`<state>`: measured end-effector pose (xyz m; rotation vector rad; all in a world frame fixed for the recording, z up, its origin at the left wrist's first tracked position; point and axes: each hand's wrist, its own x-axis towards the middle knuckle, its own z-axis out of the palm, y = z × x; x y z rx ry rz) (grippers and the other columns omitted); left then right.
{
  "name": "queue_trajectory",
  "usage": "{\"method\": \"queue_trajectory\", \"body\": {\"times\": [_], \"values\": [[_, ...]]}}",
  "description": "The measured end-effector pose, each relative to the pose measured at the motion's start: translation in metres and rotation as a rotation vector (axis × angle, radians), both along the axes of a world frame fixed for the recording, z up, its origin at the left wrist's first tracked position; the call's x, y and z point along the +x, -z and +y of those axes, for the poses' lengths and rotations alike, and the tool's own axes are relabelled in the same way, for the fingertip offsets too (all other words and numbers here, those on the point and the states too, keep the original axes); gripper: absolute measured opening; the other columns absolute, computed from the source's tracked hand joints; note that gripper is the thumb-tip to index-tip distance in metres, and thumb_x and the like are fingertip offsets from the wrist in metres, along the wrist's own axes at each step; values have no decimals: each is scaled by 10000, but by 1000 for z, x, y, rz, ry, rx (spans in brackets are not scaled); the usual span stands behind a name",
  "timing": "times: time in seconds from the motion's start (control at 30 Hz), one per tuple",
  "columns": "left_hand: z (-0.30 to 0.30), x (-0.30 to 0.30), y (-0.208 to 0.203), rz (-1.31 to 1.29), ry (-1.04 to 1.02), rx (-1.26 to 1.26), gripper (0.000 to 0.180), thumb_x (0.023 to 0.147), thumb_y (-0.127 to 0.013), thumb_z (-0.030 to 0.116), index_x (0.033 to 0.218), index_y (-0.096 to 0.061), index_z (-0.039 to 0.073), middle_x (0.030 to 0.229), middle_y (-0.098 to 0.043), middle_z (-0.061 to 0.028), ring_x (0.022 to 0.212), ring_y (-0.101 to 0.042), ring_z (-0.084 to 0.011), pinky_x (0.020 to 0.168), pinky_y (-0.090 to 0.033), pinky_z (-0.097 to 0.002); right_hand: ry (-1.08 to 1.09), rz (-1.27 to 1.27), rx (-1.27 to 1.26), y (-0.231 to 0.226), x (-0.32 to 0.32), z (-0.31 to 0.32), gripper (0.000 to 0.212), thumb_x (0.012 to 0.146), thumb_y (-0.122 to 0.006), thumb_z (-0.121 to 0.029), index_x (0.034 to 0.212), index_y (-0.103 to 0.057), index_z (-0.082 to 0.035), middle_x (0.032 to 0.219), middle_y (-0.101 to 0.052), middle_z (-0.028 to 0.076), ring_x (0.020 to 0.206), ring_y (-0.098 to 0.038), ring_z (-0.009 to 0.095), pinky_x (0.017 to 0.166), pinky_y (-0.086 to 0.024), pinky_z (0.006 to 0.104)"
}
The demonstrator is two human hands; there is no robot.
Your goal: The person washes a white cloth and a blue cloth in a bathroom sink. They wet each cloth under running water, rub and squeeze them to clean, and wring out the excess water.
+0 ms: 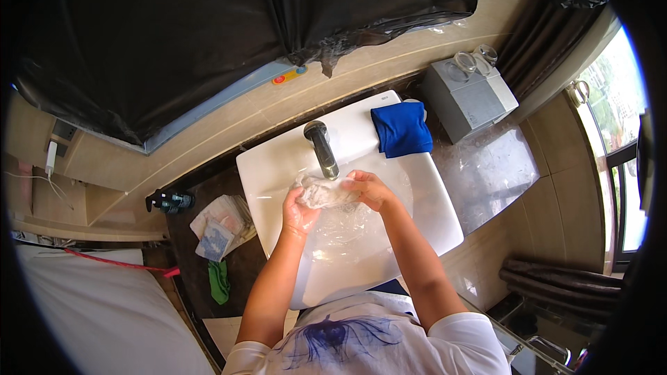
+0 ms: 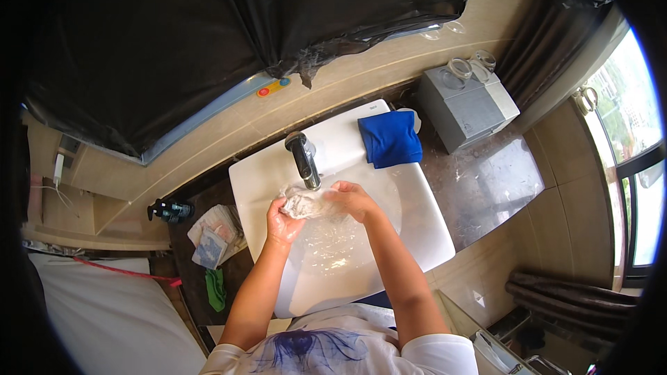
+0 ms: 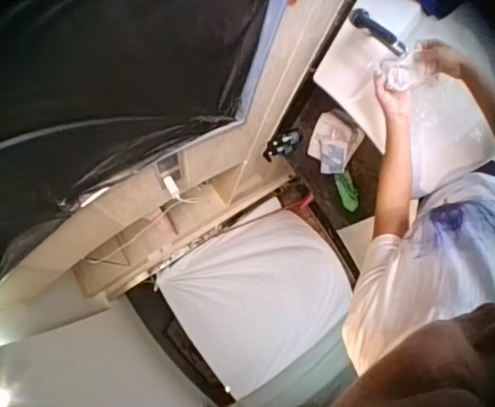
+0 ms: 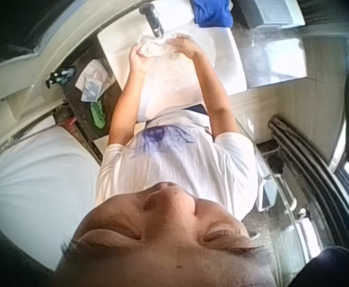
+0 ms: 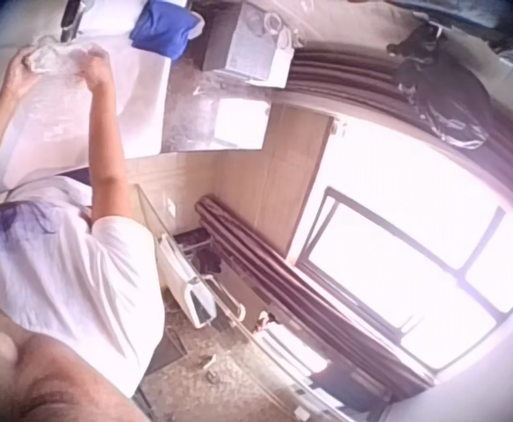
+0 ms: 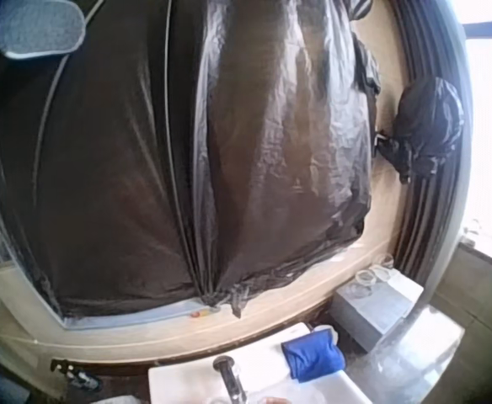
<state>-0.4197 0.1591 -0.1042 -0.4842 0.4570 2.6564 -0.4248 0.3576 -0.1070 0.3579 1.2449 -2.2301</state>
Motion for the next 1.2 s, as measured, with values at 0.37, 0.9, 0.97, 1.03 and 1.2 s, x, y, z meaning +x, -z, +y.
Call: {"method": "queue_trajectory", "body": {"times": [0.37, 0.9, 0.97, 1.03, 1.2], "values": [[-6, -18, 117, 274, 238, 93, 206, 882, -487, 256, 965, -533, 73, 898, -566, -39, 809, -542, -126, 692, -447, -273, 397, 520, 511, 9, 31, -99, 64, 815, -561, -98, 855, -559, -48, 766, -592, 19, 630, -544, 100, 555, -430, 230], [23, -17, 45, -117, 180, -325, 282, 908, -458, 322, 853, -507, 49, 724, -501, -51, 640, -525, -161, 556, -438, -310, 620, 507, 890, 3, 31, -103, 226, 821, -554, -188, 678, -525, -14, 561, -527, 114, 511, -479, 138, 502, -401, 308], [49, -10, 15, -206, 71, -515, 239, 900, -471, 307, 850, -527, 79, 687, -519, -28, 633, -544, -174, 578, -464, -312, 628, 454, 804, 8, 30, -92, 228, 834, -540, -196, 690, -499, -24, 589, -528, 168, 539, -525, 309, 522, -405, 382], [53, -6, 7, -293, 145, -434, 184, 877, -514, 266, 873, -539, 85, 755, -563, -24, 681, -572, -169, 621, -478, -300, 684, 390, 922, 38, 15, -75, 235, 851, -536, -214, 717, -495, -25, 599, -539, 172, 558, -531, 333, 519, -403, 390], [42, -2, 8, -69, 236, -382, 160, 828, -560, 229, 946, -568, 122, 937, -608, -15, 900, -576, -164, 805, -447, -323, 483, 177, 750, 26, -3, -35, 255, 829, -598, -246, 768, -563, -1, 645, -572, 57, 588, -501, 139, 577, -416, 290]]}}
